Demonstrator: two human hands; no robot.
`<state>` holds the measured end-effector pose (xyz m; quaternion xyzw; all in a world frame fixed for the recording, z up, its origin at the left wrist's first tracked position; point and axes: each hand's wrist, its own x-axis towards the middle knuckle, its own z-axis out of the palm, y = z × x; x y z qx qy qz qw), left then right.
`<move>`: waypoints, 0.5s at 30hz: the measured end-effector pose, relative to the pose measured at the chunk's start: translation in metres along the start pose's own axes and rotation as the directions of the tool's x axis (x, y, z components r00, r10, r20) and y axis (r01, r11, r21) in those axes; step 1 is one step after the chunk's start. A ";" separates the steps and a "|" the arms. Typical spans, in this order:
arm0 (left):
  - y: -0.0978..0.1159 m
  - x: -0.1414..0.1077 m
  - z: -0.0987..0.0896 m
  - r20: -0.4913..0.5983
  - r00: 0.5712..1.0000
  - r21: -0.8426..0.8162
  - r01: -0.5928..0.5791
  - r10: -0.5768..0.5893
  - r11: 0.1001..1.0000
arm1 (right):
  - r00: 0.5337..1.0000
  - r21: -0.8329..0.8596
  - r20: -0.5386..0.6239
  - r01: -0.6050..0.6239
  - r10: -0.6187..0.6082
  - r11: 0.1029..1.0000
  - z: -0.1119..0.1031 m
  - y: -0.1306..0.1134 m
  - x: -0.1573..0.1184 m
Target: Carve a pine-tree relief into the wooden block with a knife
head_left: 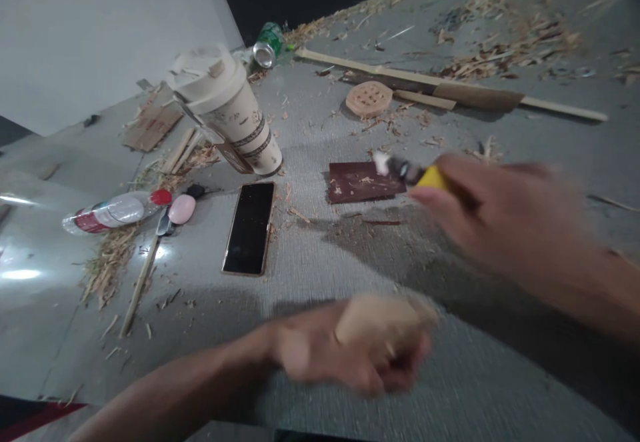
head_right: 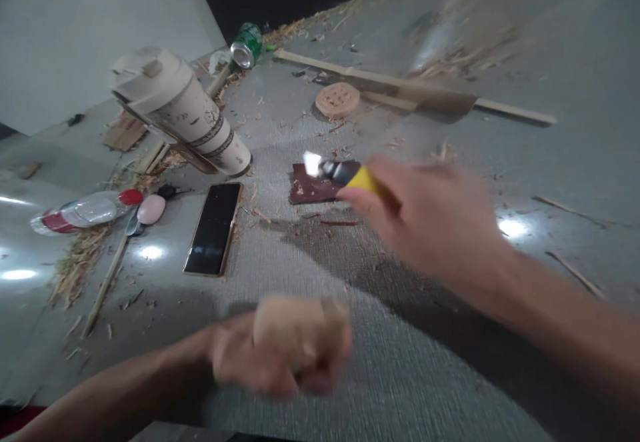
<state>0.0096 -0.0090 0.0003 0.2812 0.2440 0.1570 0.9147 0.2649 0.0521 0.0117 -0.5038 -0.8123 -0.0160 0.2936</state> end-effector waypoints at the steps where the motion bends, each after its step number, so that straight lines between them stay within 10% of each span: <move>1: -0.002 -0.001 0.002 0.077 0.996 0.046 0.046 -0.049 0.998 | 0.998 -0.016 -0.024 -0.057 0.056 0.998 -0.002 0.008 0.003; 6: 0.002 0.005 -0.010 0.094 0.987 0.027 -0.130 0.127 0.991 | 0.988 -0.003 -0.041 -0.150 0.150 0.989 -0.007 0.021 0.010; 15: 0.018 0.007 -0.023 -0.082 0.965 -0.089 -0.257 0.250 0.962 | 0.965 0.124 0.130 0.210 -0.226 0.970 0.005 -0.011 -0.008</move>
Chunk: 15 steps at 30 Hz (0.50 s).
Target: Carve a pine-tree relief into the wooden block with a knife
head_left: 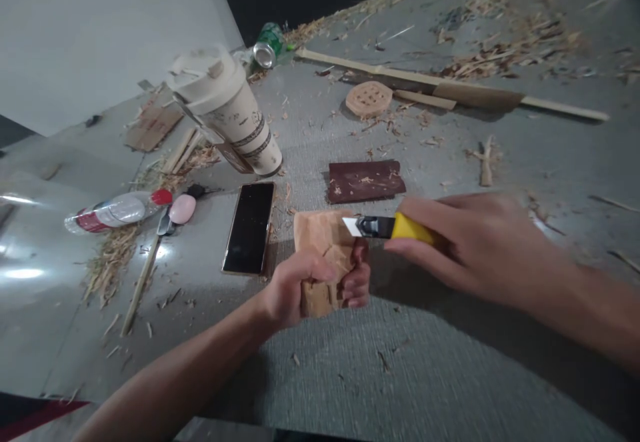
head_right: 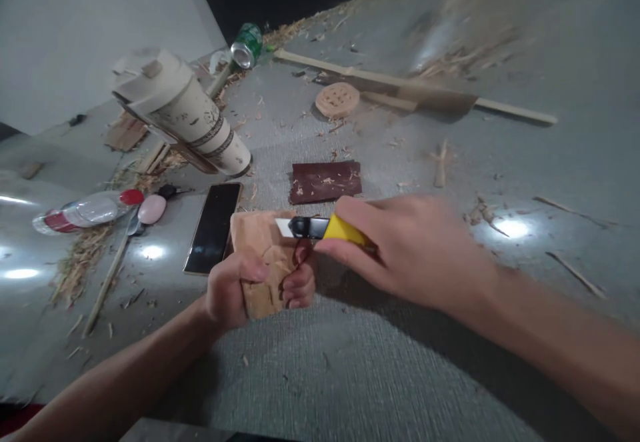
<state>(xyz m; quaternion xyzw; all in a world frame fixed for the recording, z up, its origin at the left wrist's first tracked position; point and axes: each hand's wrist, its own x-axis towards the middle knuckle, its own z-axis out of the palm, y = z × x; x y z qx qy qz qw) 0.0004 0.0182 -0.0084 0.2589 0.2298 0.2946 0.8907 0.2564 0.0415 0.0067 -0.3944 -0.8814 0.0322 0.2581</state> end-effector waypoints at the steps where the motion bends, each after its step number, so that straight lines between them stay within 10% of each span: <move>1: -0.001 0.000 0.000 -0.005 1.000 -0.009 0.006 -0.006 1.000 | 1.000 0.010 0.003 0.008 -0.008 1.000 0.001 -0.002 -0.001; 15: -0.005 0.000 0.000 0.002 1.000 0.035 0.022 -0.022 0.999 | 0.999 0.001 0.011 0.052 -0.052 0.999 0.006 -0.006 -0.001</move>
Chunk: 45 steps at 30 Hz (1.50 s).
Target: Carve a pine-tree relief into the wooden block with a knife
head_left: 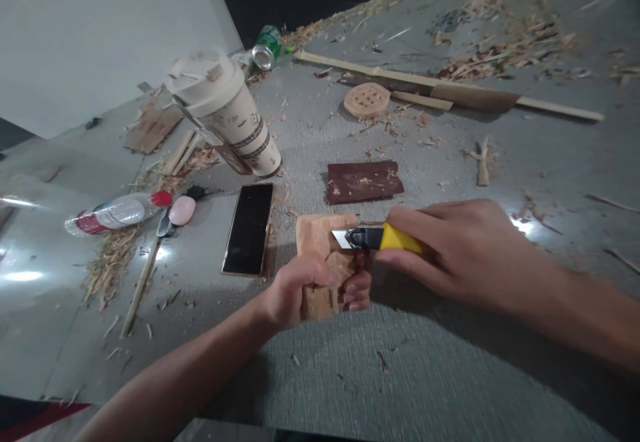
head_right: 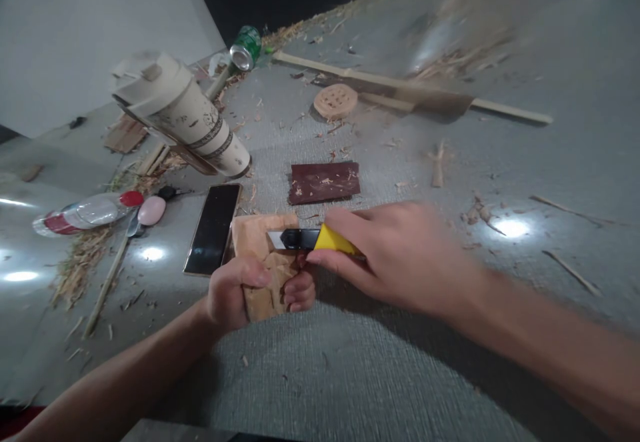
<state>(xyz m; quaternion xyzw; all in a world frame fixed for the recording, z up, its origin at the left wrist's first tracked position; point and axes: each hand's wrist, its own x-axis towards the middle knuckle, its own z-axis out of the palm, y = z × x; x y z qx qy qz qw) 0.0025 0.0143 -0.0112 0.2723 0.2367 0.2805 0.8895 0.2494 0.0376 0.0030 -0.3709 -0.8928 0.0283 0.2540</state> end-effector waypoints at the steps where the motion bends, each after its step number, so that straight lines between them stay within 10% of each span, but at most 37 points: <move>1: -0.001 0.000 0.000 0.002 1.000 0.008 -0.001 0.001 1.000 | 1.000 0.005 0.004 -0.002 0.002 1.000 0.000 0.000 0.000; 31: 0.011 -0.006 -0.001 0.032 0.999 0.087 0.042 -0.045 0.995 | 0.990 -0.146 -0.105 -0.113 0.098 0.983 -0.012 -0.009 0.004; 37: -0.010 -0.010 0.005 0.297 0.918 0.112 0.239 -0.262 0.965 | 0.779 -0.080 -0.302 -0.595 0.549 0.800 -0.038 0.030 0.010; 45: 0.002 0.000 -0.004 0.084 0.994 -0.131 0.078 -0.068 0.988 | 0.982 0.079 0.006 -0.191 0.191 0.979 -0.012 0.016 0.003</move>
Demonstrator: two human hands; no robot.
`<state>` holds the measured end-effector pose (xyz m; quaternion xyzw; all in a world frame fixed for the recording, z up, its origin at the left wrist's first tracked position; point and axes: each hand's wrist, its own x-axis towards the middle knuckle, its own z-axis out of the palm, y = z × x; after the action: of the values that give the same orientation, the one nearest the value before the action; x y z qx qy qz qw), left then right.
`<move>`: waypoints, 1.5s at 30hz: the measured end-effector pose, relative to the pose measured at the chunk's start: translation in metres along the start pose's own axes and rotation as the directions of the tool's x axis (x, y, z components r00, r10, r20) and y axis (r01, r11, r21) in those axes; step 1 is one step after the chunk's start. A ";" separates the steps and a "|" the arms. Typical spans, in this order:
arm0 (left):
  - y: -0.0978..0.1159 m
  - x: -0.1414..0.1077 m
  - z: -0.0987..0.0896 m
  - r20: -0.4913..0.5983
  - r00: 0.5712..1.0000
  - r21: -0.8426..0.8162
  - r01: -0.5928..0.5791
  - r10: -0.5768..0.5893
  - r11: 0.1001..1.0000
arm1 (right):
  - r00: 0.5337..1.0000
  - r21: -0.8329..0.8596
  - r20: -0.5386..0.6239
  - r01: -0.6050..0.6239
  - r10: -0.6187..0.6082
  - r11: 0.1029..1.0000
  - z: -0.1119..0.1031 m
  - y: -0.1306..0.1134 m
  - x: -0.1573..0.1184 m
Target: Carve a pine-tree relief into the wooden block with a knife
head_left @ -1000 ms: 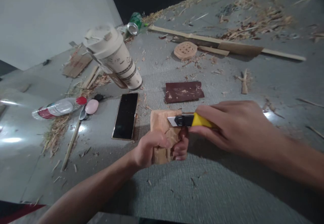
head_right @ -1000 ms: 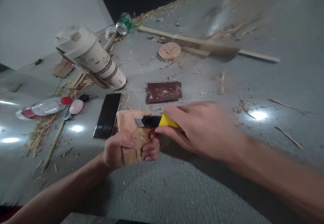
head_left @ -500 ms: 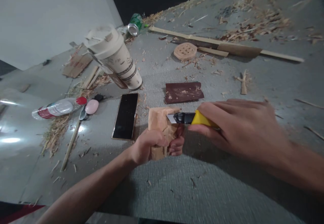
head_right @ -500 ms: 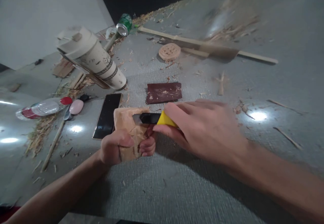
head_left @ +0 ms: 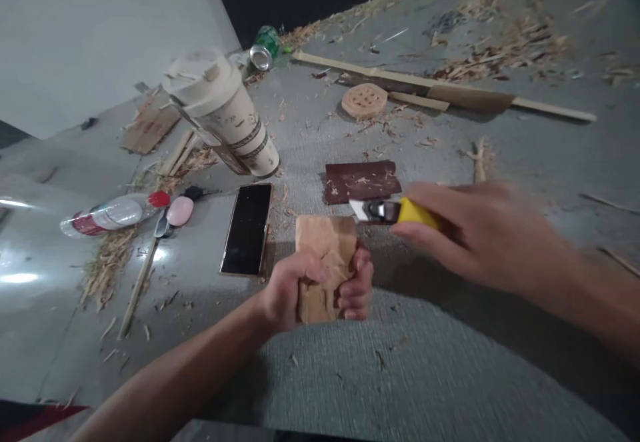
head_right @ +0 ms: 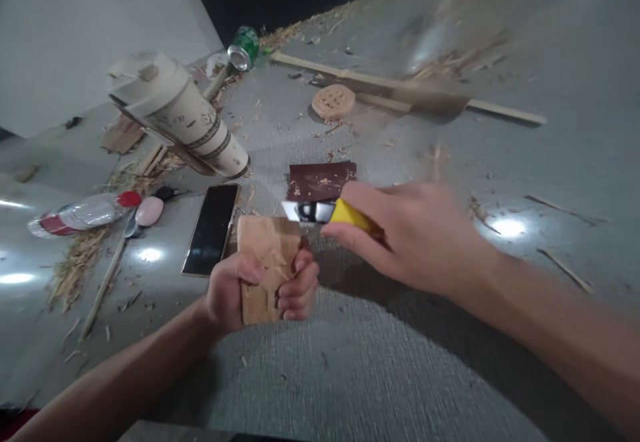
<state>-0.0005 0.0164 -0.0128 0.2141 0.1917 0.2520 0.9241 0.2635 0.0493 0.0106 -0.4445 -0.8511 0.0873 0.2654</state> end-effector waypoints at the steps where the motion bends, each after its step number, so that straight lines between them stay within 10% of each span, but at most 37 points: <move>1: 0.002 0.000 0.000 -0.020 1.000 -0.015 0.010 -0.011 1.000 | 0.999 -0.007 -0.008 0.044 -0.044 0.999 0.003 -0.002 -0.003; 29: -0.006 -0.001 0.002 -0.009 1.000 0.040 -0.008 0.008 0.999 | 0.984 -0.113 0.062 0.176 -0.170 0.978 0.012 -0.011 -0.009; 35: -0.022 -0.006 -0.003 0.222 0.960 0.373 0.078 -0.170 0.925 | 0.970 -0.194 -0.162 -0.209 0.179 0.958 -0.002 0.010 0.002; 38: -0.031 -0.003 -0.005 0.337 0.926 0.241 0.093 -0.173 0.966 | 0.932 -0.180 -0.237 -0.321 0.276 0.930 -0.009 0.026 0.009; 45: -0.013 0.002 -0.001 0.099 0.995 -0.014 0.010 -0.009 1.000 | 0.992 -0.095 -0.008 -0.124 0.124 0.988 0.002 0.013 0.001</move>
<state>0.0055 0.0075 -0.0200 0.2186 0.1448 0.2382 0.9352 0.2710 0.0586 0.0040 -0.5088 -0.8247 0.0624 0.2389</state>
